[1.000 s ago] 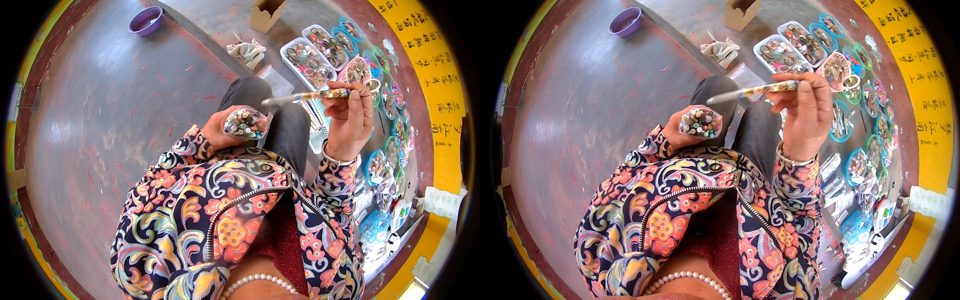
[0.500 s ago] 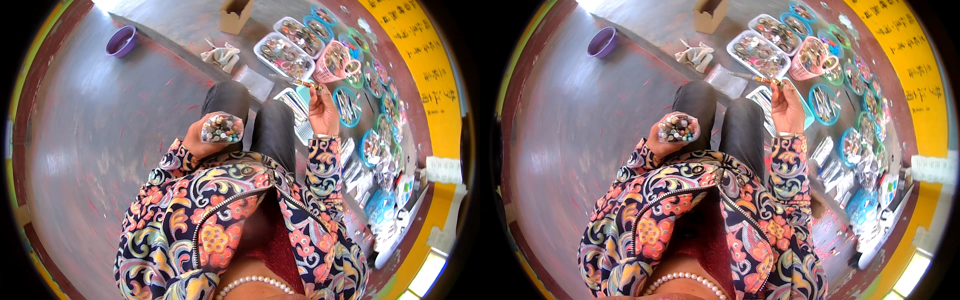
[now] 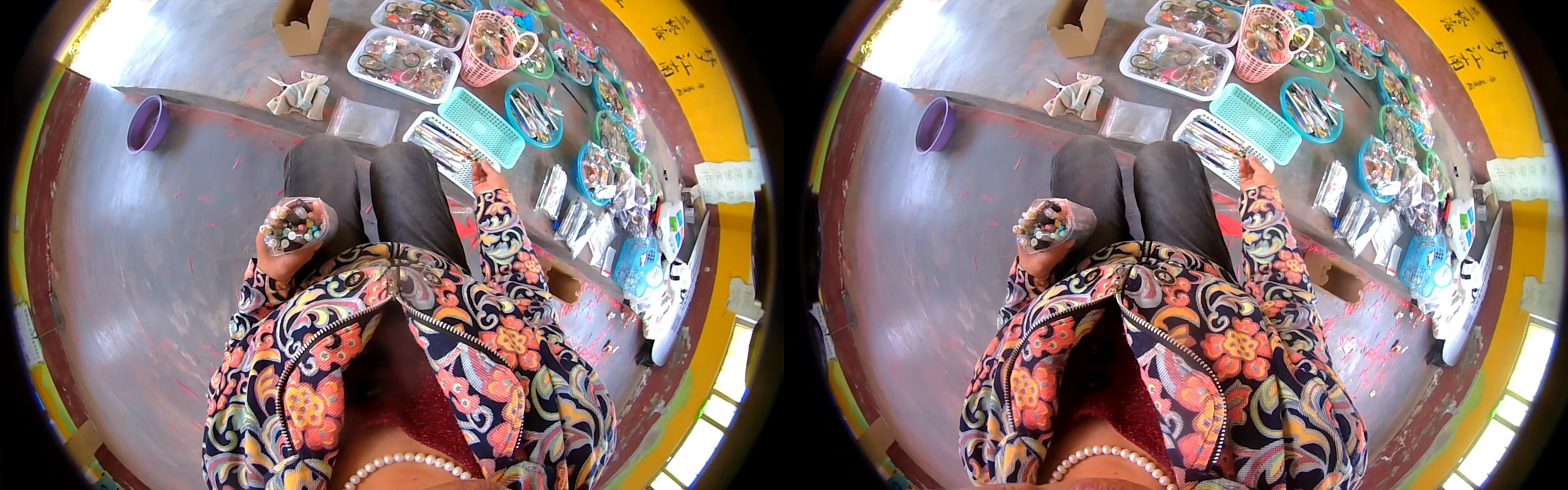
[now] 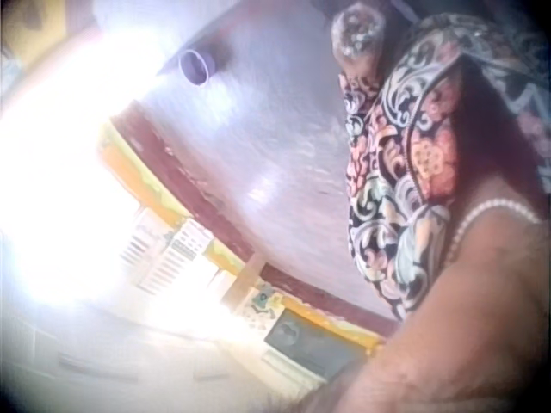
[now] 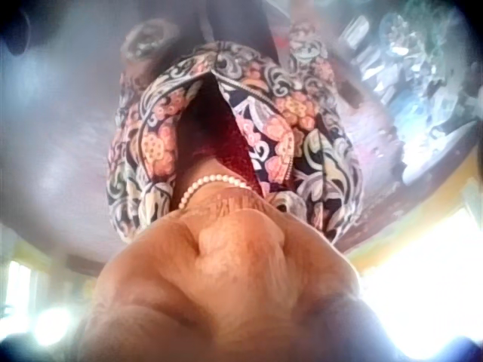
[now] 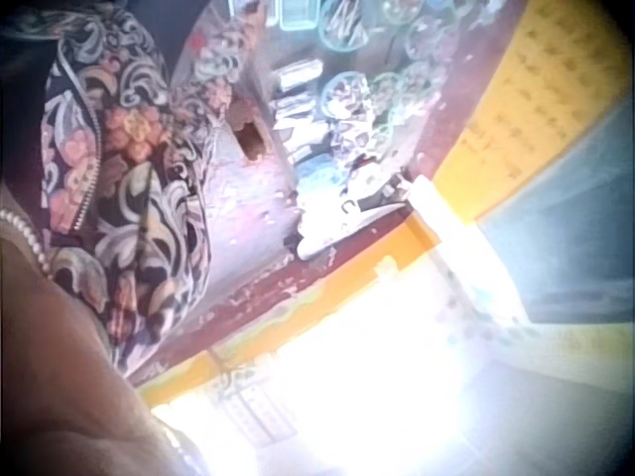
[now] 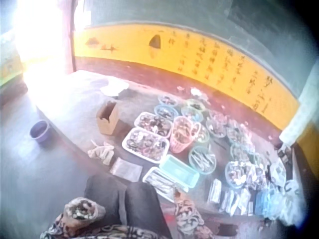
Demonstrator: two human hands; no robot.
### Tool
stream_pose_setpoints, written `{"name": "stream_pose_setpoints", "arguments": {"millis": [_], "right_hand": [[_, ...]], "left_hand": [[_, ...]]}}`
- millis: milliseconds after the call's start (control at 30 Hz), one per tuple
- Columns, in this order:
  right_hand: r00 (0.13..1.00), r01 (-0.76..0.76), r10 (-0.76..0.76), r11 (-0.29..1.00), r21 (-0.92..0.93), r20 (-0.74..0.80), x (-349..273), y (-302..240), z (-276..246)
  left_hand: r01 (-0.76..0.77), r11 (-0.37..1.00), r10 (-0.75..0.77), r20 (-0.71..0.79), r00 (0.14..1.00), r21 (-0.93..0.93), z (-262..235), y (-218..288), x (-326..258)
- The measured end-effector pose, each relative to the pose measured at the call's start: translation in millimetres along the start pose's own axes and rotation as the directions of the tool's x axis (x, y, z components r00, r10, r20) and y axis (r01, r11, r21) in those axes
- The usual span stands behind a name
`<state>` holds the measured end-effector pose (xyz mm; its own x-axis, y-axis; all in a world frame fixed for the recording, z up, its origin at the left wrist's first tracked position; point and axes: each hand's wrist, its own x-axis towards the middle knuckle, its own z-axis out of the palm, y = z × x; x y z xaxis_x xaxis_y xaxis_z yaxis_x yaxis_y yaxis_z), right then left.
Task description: The person sits on the floor and repeatedly picks small cylindrical craft items from a clear container, places them into a plastic bag, and seals the bag. The person handles the items one at a time and uses both hands to manipulate the bag and items.
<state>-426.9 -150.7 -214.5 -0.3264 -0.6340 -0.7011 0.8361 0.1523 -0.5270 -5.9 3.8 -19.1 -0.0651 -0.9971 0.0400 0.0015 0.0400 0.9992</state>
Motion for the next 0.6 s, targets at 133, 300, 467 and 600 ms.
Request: {"name": "stream_pose_setpoints", "arguments": {"millis": [133, 300, 467, 600], "right_hand": [[0.999, 0.029, -0.026, 0.984, -0.175, 0.020, 16, 13, -5], [0.975, 0.206, -0.214, 0.806, -0.556, 0.052, 30, 2, -11], [0.977, 0.174, -0.209, 0.708, -0.684, 0.032, 9, -16, -20], [0.990, 0.099, -0.141, 0.780, -0.617, -0.019, -1, -9, -25]], "left_hand": [[0.002, 0.999, -0.002, 0.012, 1.000, 0.034, 4, 8, 4], [0.012, 0.997, -0.014, 0.023, 1.000, 0.080, 6, 14, 4], [0.098, 0.995, -0.099, 0.044, 0.994, 0.006, 4, 8, 3], [0.184, 0.824, -0.197, 0.035, 0.980, -0.536, -3, -9, 2]]}}
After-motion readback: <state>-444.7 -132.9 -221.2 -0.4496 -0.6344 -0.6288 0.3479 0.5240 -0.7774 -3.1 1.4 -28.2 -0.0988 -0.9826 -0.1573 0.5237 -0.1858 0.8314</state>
